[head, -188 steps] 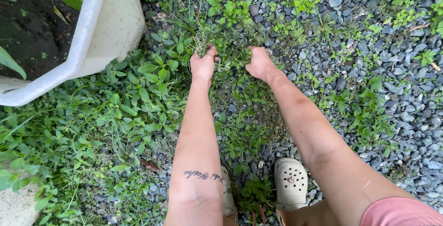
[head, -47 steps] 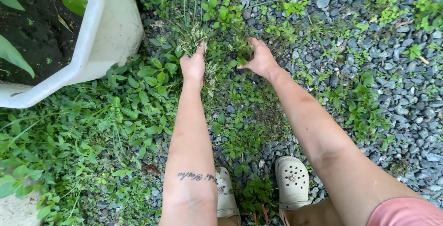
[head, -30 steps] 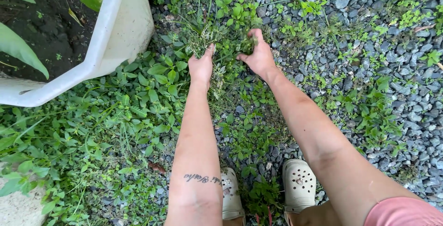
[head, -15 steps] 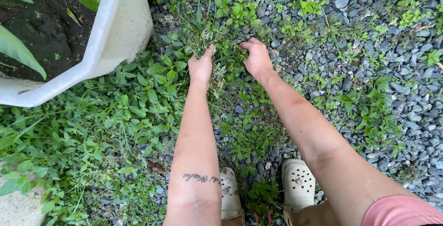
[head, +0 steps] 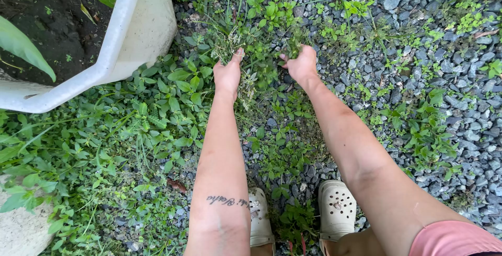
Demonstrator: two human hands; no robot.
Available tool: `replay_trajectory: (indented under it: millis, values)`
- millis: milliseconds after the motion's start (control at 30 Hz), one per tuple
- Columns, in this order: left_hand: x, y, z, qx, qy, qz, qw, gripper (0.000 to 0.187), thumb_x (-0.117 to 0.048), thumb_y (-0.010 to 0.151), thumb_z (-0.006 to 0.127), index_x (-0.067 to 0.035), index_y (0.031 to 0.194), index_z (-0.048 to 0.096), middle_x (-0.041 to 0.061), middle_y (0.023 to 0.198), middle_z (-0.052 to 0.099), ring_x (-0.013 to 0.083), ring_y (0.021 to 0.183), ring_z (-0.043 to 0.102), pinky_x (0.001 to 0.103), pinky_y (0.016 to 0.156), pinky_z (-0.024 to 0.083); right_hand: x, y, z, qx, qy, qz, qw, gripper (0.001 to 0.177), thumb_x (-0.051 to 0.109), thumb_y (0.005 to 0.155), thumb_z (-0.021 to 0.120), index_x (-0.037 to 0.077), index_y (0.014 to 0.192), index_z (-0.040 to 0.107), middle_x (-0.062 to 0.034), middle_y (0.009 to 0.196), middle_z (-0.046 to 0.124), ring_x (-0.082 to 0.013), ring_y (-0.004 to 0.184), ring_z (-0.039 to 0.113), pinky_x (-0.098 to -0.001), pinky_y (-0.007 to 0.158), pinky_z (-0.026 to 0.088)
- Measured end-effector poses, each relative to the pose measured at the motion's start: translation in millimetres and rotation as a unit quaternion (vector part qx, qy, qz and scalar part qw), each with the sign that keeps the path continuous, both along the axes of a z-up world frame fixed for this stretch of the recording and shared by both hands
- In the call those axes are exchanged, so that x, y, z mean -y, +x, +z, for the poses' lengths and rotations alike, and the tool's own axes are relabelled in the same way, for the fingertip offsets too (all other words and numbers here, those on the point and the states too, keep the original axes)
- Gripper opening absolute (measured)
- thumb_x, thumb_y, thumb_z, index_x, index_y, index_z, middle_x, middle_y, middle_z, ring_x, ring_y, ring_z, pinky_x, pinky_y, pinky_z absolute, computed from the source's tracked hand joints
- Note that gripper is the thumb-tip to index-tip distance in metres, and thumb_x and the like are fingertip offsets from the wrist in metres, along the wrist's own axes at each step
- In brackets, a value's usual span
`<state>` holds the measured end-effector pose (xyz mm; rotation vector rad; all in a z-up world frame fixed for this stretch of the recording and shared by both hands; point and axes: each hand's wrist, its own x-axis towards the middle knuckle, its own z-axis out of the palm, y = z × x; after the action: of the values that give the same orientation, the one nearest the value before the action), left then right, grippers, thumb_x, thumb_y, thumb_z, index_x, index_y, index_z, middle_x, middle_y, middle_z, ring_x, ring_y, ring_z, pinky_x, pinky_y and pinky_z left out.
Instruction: Remove weeds from the gravel and soil areas near potted plants.
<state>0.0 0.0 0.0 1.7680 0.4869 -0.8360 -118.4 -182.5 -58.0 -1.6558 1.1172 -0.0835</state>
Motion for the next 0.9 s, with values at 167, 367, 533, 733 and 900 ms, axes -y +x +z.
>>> replay_trajectory:
  millis: [167,367,533,733,900]
  values:
    - [1,-2,4,0.009,-0.026,-0.004,1.0,0.088,-0.045,0.08,0.079,0.005,0.145,0.046,0.02,0.141,0.06,0.0282,0.131,0.057,0.044,0.113,0.039,1,-3,-1,0.04,0.083,-0.03,0.995,0.018,-0.005,0.091,0.073,-0.006,0.107,0.065,-0.0112,0.101,0.072,-0.0225,0.084,0.074,-0.0347,0.069,0.069]
    - [8,-5,16,0.003,-0.052,-0.008,0.999,0.078,-0.044,0.081,0.076,0.002,0.14,0.053,0.017,0.137,0.065,0.0258,0.125,0.061,0.043,0.111,0.041,24,-17,7,0.068,0.155,-0.065,0.983,0.023,-0.001,0.093,0.071,-0.005,0.114,0.063,-0.0134,0.114,0.069,-0.0253,0.099,0.073,-0.0367,0.076,0.064]
    - [19,-9,16,-0.001,-0.03,-0.012,0.999,0.095,-0.044,0.082,0.079,0.006,0.149,0.035,0.02,0.145,0.056,0.0277,0.133,0.055,0.045,0.114,0.037,36,-31,5,0.084,0.157,-0.078,0.981,0.025,-0.005,0.091,0.07,-0.007,0.114,0.062,-0.0149,0.111,0.069,-0.0267,0.097,0.073,-0.0383,0.075,0.065]
    - [22,-11,21,-0.002,-0.033,-0.027,0.999,0.105,-0.047,0.081,0.079,0.007,0.154,0.026,0.023,0.148,0.052,0.0294,0.137,0.052,0.046,0.115,0.036,35,-29,2,0.092,0.155,-0.076,0.981,0.025,-0.008,0.089,0.068,-0.006,0.113,0.06,-0.0145,0.109,0.068,-0.026,0.097,0.073,-0.0404,0.073,0.065]
    - [12,-7,35,0.008,-0.02,-0.037,0.999,0.084,-0.048,0.08,0.076,0.003,0.144,0.053,0.018,0.142,0.061,0.0272,0.13,0.058,0.044,0.112,0.04,35,-29,6,0.102,0.157,-0.056,0.981,0.022,-0.006,0.091,0.069,-0.007,0.112,0.063,-0.0132,0.106,0.071,-0.0263,0.096,0.073,-0.0408,0.074,0.065]
